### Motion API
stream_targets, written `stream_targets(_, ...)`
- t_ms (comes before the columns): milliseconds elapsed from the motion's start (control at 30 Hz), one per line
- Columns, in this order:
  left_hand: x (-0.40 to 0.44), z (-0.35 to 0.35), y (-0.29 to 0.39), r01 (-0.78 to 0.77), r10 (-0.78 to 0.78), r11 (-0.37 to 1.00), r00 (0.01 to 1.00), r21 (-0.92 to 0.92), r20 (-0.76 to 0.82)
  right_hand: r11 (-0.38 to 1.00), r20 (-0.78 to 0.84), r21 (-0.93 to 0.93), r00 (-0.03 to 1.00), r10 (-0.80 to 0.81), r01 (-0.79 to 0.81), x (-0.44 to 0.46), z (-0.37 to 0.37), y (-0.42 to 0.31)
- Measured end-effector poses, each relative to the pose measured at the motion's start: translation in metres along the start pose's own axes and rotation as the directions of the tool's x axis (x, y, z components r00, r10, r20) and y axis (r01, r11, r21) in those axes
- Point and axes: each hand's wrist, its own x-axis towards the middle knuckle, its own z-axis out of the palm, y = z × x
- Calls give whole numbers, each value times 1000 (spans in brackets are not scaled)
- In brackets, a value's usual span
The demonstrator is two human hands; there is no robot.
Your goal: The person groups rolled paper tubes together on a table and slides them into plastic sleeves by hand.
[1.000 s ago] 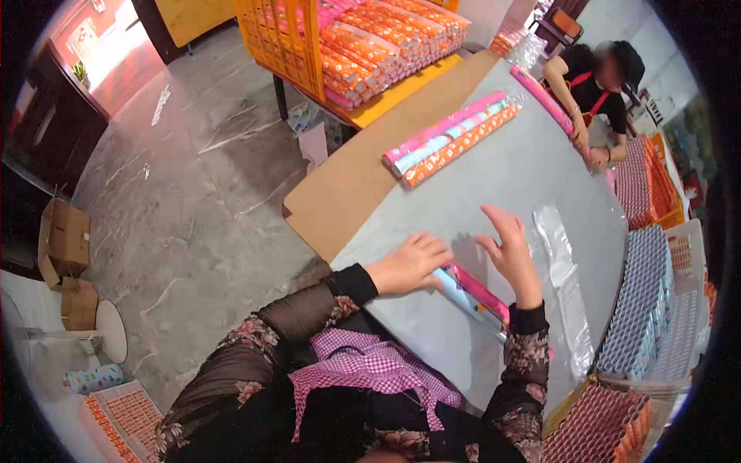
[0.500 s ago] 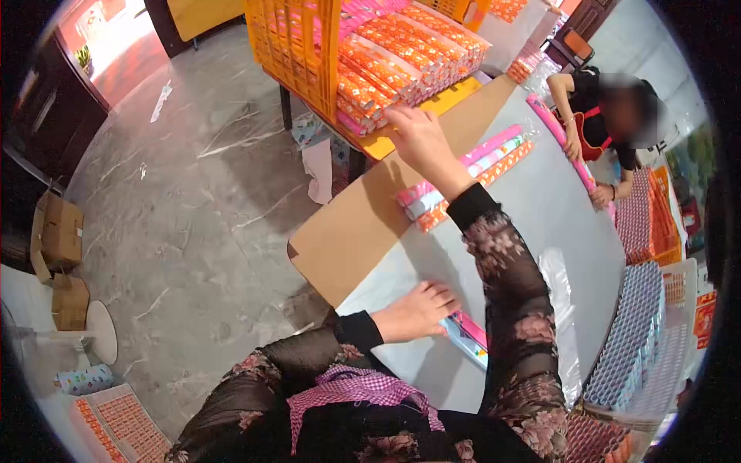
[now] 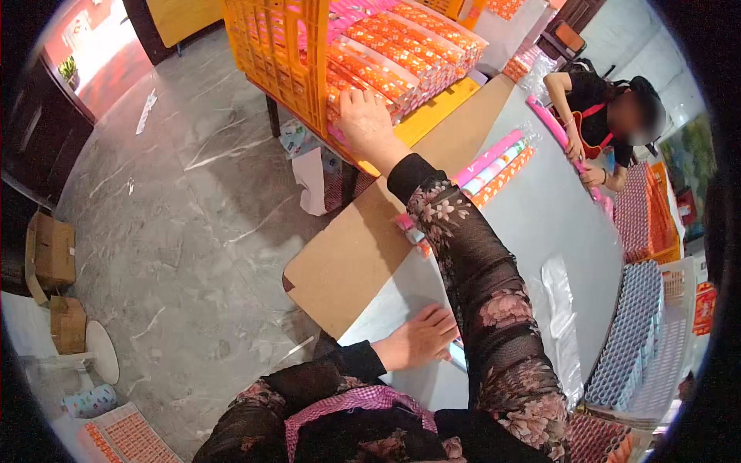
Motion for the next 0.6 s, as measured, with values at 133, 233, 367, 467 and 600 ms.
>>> stream_targets(133, 0, -2, 0, 21, -20, 1000, 999, -9, 49, 996, -1, 90, 1000, 15, -15, 5, 8, 3)
stream_targets(233, 2, -5, 1, -49, 50, 999, 980, 8, -190, 997, 16, 78, 1000, -9, 8, 5, 4, 7)
stream_targets(367, 2, -5, 1, -26, 28, 999, 992, 22, -122, 973, 116, 222, 992, 41, -66, 0, -8, 24)
stream_targets(467, 1, -3, -2, -58, 63, 998, 985, 34, -160, 944, 193, 296, 977, 89, -145, -14, -10, 40)
stream_targets(600, 3, -10, 2, -24, 31, 998, 995, 66, -98, 817, 279, 495, 944, 175, -297, -29, -15, 56)
